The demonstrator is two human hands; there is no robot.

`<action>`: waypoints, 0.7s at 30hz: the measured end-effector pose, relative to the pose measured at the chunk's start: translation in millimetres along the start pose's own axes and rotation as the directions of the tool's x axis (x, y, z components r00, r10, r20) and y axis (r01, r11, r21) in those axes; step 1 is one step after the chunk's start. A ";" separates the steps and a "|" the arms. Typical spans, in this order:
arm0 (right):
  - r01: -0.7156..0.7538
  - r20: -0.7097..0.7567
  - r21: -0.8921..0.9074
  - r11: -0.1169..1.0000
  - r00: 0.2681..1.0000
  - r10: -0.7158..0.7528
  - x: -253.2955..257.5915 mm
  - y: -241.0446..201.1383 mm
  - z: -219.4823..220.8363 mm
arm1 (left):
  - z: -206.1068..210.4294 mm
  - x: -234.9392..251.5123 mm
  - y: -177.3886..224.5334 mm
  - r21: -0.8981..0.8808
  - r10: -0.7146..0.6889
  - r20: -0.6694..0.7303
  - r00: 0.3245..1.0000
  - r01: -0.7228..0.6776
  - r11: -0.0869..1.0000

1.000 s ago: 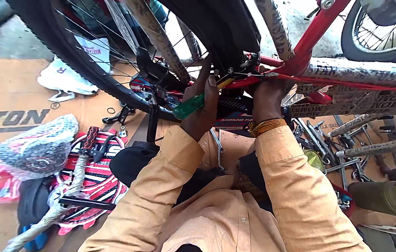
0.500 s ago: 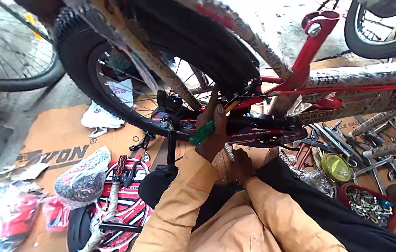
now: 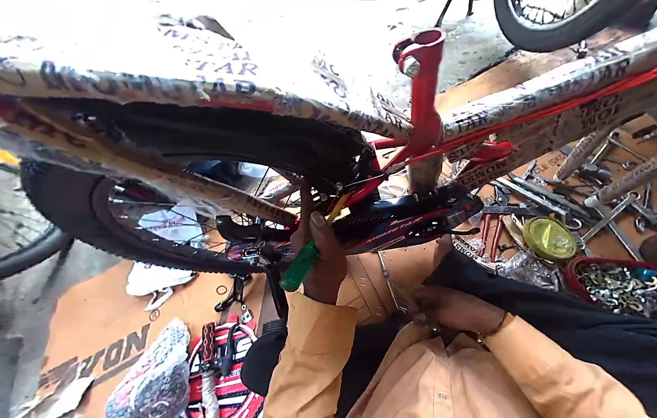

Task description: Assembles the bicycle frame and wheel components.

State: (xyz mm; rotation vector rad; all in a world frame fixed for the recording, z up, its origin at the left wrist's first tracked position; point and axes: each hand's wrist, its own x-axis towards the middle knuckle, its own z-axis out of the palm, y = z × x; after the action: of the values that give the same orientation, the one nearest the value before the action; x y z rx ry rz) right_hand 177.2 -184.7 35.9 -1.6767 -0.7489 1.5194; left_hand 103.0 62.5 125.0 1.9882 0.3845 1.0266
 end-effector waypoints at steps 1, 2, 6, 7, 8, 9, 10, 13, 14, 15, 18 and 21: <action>0.035 -0.063 -0.024 0.999 0.997 -0.036 -8.2 -4.3 5.8 | 0.4 -1.0 1.2 -0.006 -0.005 0.001 1.000 0.005 1.000; 0.062 -0.144 -0.030 0.998 0.987 -0.065 -14.6 -11.8 11.2 | 1.5 -1.6 2.0 0.002 -0.009 -0.009 1.000 0.009 1.000; 0.315 -0.474 -0.029 0.949 0.831 -0.291 -19.0 -55.6 20.8 | -0.1 0.6 0.6 -0.001 -0.047 0.034 0.998 0.047 0.999; 0.386 -0.525 -0.023 0.922 0.780 -0.340 -15.4 -68.4 20.2 | 0.1 1.0 0.6 0.011 -0.039 0.030 0.999 0.039 0.999; 0.431 -0.569 -0.019 0.902 0.738 -0.364 -11.5 -81.3 18.0 | -0.2 1.9 0.7 0.019 -0.023 0.035 0.999 0.023 1.000; 0.450 -0.618 -0.020 0.893 0.696 -0.365 -6.6 -92.8 15.1 | -0.1 2.6 -0.2 0.023 -0.010 0.033 0.999 0.009 1.000; 0.455 -0.668 -0.014 0.891 0.658 -0.346 -1.7 -102.6 12.1 | 0.2 3.0 -0.6 0.033 -0.002 0.028 1.000 0.001 0.999; 0.454 -0.738 0.064 0.889 0.621 -0.264 3.6 -123.7 3.9 | -0.2 3.9 -0.7 -0.001 0.012 0.051 0.999 -0.012 1.000; 0.470 -0.722 0.128 0.873 0.648 -0.243 4.9 -128.9 1.8 | -0.3 2.8 -1.0 -0.007 0.006 0.040 0.999 -0.006 1.000; 0.492 -0.695 0.192 0.849 0.679 -0.236 7.4 -132.3 -0.6 | 0.5 1.6 0.1 -0.011 0.002 0.024 1.000 -0.002 1.000; 0.495 -0.608 0.333 0.803 0.763 -0.218 12.1 -147.6 -9.5 | 2.2 -3.9 1.9 -0.028 -0.043 -0.001 0.999 0.043 0.999; 0.516 -0.583 0.419 0.747 0.784 -0.214 20.3 -164.1 -16.1 | -0.2 -7.0 2.9 0.041 -0.086 -0.013 0.996 0.086 0.995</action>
State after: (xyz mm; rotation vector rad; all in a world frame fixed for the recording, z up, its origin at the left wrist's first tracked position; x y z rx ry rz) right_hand 205.0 -79.1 161.1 -1.2661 -0.2796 0.8244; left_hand 98.3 56.7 123.8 1.9855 0.4965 0.9831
